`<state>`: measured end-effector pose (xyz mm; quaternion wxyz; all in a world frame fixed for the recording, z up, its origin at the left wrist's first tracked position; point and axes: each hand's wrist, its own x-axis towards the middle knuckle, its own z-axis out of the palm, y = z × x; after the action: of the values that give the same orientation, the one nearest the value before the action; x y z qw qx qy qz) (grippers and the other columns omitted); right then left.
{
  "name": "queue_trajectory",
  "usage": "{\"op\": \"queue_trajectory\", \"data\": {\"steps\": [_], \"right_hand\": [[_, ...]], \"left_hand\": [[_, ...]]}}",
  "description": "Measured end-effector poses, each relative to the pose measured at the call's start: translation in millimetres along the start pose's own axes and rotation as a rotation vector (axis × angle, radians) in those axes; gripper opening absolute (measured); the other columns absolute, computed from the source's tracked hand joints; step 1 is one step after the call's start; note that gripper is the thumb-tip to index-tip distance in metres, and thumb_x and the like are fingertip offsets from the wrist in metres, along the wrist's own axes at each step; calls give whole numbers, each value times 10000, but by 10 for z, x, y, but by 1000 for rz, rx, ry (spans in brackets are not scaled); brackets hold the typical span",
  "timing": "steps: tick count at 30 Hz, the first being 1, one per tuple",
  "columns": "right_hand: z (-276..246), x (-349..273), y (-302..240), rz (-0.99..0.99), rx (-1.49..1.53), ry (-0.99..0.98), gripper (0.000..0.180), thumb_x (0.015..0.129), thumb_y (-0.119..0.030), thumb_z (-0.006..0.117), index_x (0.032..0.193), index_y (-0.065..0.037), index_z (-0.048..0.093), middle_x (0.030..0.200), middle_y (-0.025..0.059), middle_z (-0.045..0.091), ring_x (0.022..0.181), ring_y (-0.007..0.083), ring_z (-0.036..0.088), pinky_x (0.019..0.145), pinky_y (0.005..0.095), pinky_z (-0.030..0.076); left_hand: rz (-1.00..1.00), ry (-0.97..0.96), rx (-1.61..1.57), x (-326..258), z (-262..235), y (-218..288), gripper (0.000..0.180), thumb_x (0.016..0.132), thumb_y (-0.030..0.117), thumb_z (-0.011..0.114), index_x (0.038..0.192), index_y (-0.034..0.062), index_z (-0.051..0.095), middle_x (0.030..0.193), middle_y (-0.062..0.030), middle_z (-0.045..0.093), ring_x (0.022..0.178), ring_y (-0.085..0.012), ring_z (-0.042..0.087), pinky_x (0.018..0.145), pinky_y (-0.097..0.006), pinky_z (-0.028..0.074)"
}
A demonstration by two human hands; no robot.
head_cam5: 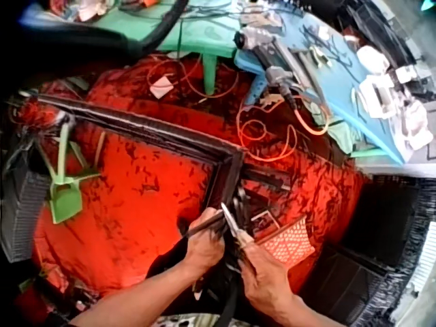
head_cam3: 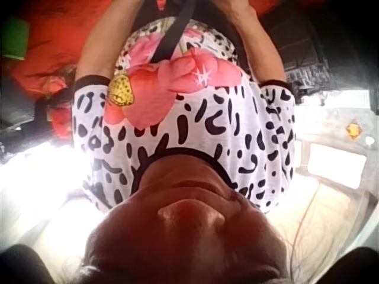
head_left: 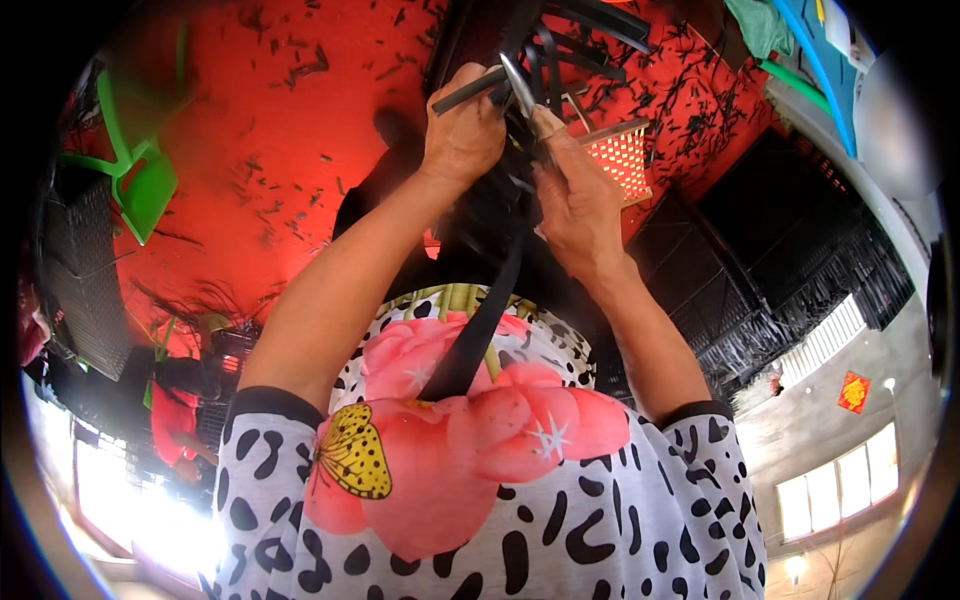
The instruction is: The person secures black straps onto a furniture frame by pulling them tight with pliers, fastening them with a staple gun, and trimming the ends with scissors.
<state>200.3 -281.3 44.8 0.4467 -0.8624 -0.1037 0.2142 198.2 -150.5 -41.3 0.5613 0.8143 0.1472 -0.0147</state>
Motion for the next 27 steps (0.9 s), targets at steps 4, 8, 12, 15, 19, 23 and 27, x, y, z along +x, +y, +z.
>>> {"op": "queue_trajectory", "data": {"steps": [4, 8, 12, 15, 19, 23, 27], "right_hand": [[107, -33, -12, 30, 29, 66, 405, 771, 35, 530, 1172, -11, 499, 1067, 195, 569, 954, 336, 571, 790, 353, 475], [327, -39, 47, 100, 232, 198, 407, 769, 48, 535, 1169, -16, 503, 1038, 193, 582, 929, 333, 583, 770, 342, 482], [327, -43, 50, 66, 167, 229, 373, 774, 49, 539, 1141, -16, 523, 1052, 189, 585, 941, 321, 590, 785, 324, 478], [396, -31, 46, 99, 228, 248, 358, 776, 46, 538, 1127, -17, 525, 1061, 181, 586, 953, 309, 592, 784, 322, 478], [556, -38, 94, 44, 179, 366, 360, 782, 46, 531, 1135, -19, 518, 1059, 178, 587, 954, 286, 597, 788, 306, 474], [650, -28, 70, 69, 289, 406, 328, 793, 50, 522, 1119, 9, 527, 1071, 169, 591, 978, 261, 594, 826, 281, 457], [810, -38, 180, 79, 332, 511, 337, 787, 88, 502, 1116, 22, 528, 1052, 163, 607, 993, 266, 591, 850, 295, 450]], "left_hand": [[125, -18, 216, -19, -10, -6, 79, 742, 78, 560, 802, 37, 531, 814, -134, 554, 719, -332, 566, 577, -409, 447], [315, 37, 197, 13, 1, -73, 111, 704, 41, 560, 815, 39, 561, 809, -114, 558, 743, -307, 567, 608, -383, 458], [327, 16, 185, -14, -19, -62, 140, 687, 7, 547, 818, 38, 585, 804, -97, 559, 740, -284, 559, 642, -353, 464], [246, 2, 140, -1, -9, -53, 147, 699, -7, 542, 839, 28, 573, 808, -91, 564, 760, -266, 564, 655, -309, 463], [284, 67, -37, -29, 52, -118, 122, 711, 17, 523, 820, 51, 568, 828, -76, 588, 792, -248, 556, 694, -306, 458], [577, -39, 479, 48, -84, -134, 123, 655, 150, 542, 753, 87, 580, 811, -55, 590, 833, -238, 543, 716, -369, 424], [628, 2, 507, 60, -4, -189, 130, 647, 117, 550, 756, 67, 601, 843, -69, 603, 843, -255, 553, 722, -376, 422]]}}
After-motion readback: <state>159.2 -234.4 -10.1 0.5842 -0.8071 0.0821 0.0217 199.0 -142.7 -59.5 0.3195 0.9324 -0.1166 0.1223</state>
